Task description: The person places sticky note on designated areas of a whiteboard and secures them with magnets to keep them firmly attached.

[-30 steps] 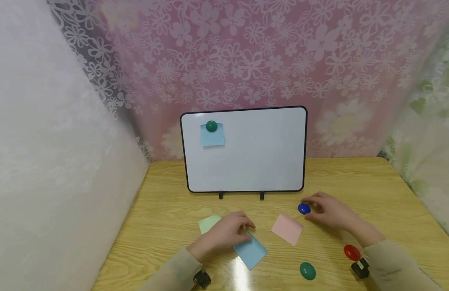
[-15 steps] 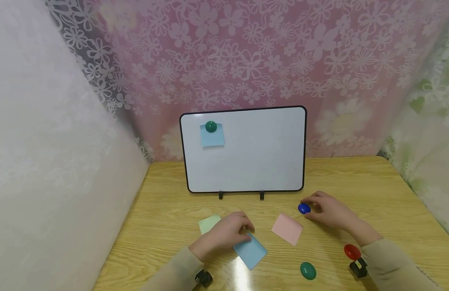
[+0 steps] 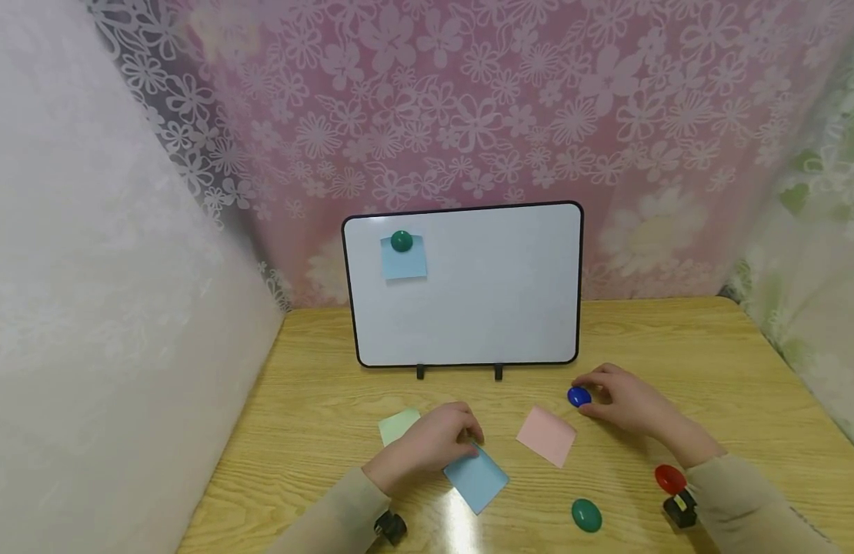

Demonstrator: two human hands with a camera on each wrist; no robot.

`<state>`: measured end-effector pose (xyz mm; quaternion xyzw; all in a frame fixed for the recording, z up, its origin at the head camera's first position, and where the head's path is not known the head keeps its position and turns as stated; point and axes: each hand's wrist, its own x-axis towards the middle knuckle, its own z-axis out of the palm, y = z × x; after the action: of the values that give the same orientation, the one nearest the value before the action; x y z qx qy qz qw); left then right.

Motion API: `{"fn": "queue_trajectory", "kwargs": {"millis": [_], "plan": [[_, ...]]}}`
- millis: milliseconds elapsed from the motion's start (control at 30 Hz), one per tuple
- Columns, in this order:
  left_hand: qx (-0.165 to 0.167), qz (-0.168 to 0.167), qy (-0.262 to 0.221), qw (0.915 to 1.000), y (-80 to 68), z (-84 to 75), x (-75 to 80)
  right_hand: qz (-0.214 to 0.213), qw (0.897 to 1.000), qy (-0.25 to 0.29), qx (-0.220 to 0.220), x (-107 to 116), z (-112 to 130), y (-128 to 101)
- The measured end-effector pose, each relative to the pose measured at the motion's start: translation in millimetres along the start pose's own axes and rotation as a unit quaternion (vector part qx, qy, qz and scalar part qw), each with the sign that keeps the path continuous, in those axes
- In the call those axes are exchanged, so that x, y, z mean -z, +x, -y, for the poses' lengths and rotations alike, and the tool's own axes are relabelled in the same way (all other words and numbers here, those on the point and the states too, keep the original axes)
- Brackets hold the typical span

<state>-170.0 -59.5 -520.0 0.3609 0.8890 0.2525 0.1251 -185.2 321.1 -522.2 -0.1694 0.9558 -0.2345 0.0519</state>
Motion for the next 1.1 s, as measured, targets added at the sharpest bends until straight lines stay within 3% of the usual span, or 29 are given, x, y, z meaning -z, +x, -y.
{"fn": "queue_trajectory", "kwargs": {"millis": [1100], "plan": [[0.000, 0.003, 0.019, 0.9998, 4.2, 2.4, -3.3, 0.007, 1.000, -0.016, 0.015, 0.7, 3.5, 2.7]]}}
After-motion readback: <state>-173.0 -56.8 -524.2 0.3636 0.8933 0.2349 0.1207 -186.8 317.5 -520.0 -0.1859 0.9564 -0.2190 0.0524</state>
